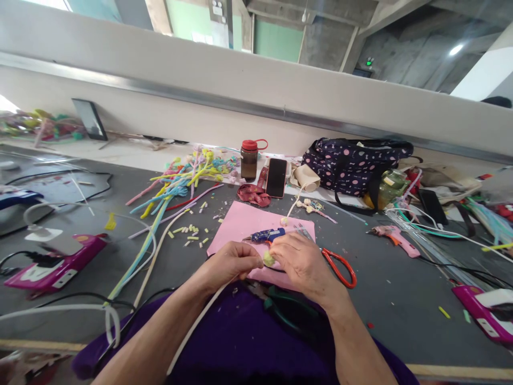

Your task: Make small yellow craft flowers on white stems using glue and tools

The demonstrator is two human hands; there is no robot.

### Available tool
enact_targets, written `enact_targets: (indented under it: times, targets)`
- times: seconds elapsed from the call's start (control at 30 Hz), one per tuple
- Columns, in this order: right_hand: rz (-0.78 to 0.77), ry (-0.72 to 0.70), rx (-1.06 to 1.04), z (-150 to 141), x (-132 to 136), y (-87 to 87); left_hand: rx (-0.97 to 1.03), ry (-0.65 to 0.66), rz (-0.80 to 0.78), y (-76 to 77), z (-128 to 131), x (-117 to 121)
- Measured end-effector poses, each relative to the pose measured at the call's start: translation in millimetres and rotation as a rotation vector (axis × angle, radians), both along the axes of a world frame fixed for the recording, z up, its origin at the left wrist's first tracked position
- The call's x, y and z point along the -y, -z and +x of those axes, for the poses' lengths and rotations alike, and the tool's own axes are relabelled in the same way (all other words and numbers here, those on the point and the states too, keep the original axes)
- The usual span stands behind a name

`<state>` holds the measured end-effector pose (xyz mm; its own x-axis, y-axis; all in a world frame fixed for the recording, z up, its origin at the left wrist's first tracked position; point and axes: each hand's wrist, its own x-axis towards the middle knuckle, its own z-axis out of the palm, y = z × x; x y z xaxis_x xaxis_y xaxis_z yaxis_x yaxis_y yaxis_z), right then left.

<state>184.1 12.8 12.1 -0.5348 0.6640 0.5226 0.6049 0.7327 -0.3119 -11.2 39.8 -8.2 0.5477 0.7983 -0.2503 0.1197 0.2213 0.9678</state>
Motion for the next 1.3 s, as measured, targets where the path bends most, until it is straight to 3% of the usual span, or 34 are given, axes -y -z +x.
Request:
enact_targets:
  times: [0.13,0.37,0.6,0.87,1.1,1.3]
  targets:
    - [0.016,0.044,-0.078,3,3,-0.6,0.062,-0.062,-0.018,1.1,-1,-1]
    - [0.083,0.248,-0.306,3,7,3.0,0.150,-0.176,-0.127,-4.5,-4,1]
    - [0.074,0.214,-0.291,-3,5,4.1,0.291,-0.173,-0.172,-4.0,-9,2]
    - [0.043,0.184,-0.336,-5,6,3.6,0.274,-0.151,-0.139,-4.7,-6,3]
    - [-0.058,0.215,-0.435,-4,7,1.5,0.194,-0.238,-0.036,-11.7,-3,6]
    - [-0.110,0.215,-0.423,-7,6,4.3,0.269,-0.201,-0.092,-5.5,-8,3]
